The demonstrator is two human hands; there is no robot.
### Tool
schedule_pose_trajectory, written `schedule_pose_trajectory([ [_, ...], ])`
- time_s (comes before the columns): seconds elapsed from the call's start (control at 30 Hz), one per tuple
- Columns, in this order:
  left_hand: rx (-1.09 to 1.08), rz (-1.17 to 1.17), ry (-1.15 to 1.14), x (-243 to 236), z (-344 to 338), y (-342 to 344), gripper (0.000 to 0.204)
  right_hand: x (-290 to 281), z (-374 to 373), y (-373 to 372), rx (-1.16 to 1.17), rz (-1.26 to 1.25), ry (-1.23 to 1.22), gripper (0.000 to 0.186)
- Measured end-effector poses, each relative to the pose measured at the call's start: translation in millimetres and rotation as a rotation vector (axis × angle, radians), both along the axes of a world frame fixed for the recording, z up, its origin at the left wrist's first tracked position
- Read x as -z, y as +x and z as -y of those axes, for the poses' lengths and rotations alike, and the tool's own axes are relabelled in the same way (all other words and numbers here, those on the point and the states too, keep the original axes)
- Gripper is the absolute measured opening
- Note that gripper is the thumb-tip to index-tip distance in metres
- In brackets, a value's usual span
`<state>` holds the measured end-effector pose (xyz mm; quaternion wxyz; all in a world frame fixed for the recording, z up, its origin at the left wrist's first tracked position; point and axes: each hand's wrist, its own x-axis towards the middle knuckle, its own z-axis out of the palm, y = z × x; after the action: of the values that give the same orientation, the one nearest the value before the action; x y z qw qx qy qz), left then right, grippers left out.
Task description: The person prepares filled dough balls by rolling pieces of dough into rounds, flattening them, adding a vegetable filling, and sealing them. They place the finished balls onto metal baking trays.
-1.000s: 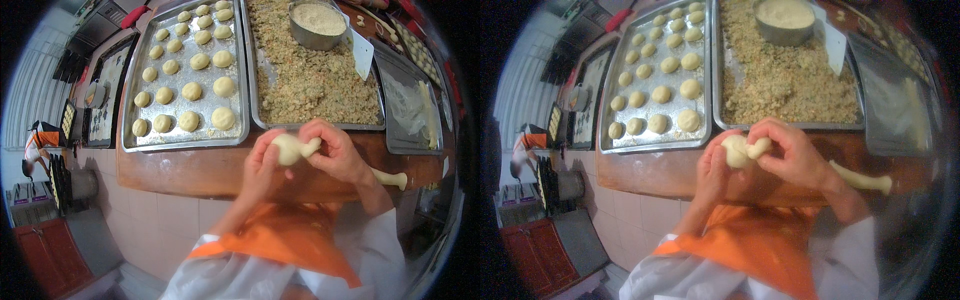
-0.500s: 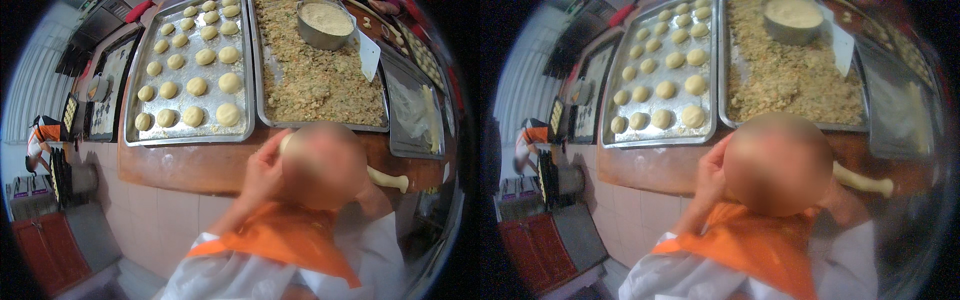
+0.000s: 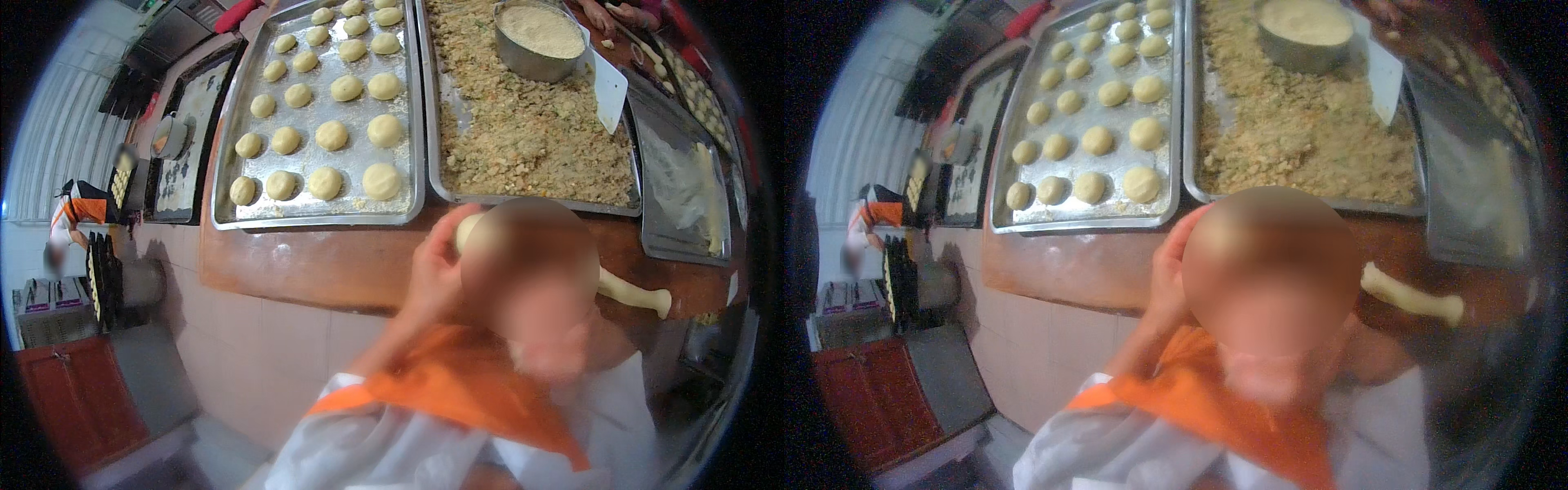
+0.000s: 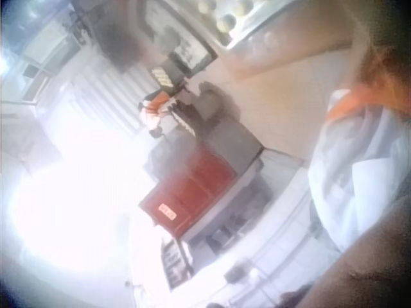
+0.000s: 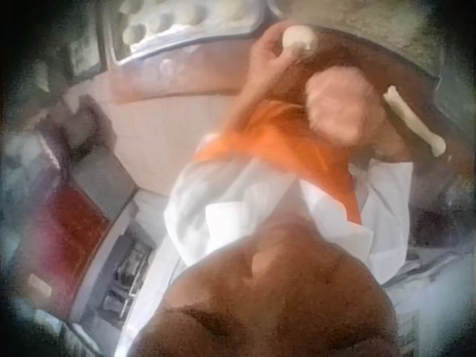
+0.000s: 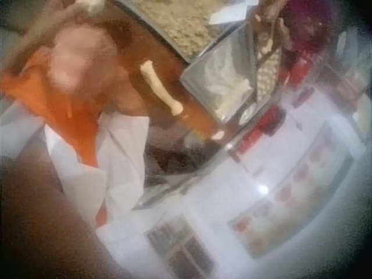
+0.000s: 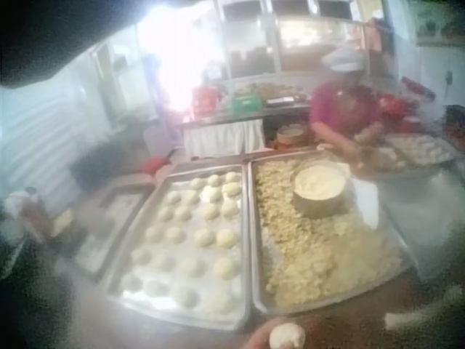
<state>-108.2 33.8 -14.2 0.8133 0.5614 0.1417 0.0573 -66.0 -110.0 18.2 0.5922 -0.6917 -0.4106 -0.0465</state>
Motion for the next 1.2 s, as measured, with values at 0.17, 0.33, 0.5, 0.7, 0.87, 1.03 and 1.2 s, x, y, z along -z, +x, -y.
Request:
schedule_pose_trajectory([
  [0.17,-0.066,0.033,0.126,7.9,-28.5,-20.1,0.049,16.7,19.8,15.8,0.07,-0.188,0.033,0.027],
  [0.33,-0.221,0.195,1.541,43.9,-109.7,-75.2,0.061,48.7,26.9,14.1,0.114,-0.43,0.117,0.027],
  [0.5,-0.176,0.099,1.871,72.6,-149.1,-108.1,0.069,58.7,23.8,22.0,0.118,-0.567,0.108,0.023],
  [0.7,-0.054,-0.052,1.701,69.3,-126.2,-113.0,0.069,68.5,25.6,25.1,0.098,-0.655,0.122,0.024],
  [0.87,-0.023,-0.118,1.744,70.2,-118.9,-112.5,0.067,80.4,21.1,20.8,0.115,-0.638,0.1,0.024],
  [1.03,0.018,-0.169,1.71,66.7,-117.8,-104.0,0.06,67.4,8.2,11.6,0.02,-0.815,0.089,0.021],
  [1.2,-0.111,-0.244,1.497,61.0,-145.2,-100.7,0.048,95.5,-7.0,6.3,0.035,-0.696,-0.064,0.015],
])
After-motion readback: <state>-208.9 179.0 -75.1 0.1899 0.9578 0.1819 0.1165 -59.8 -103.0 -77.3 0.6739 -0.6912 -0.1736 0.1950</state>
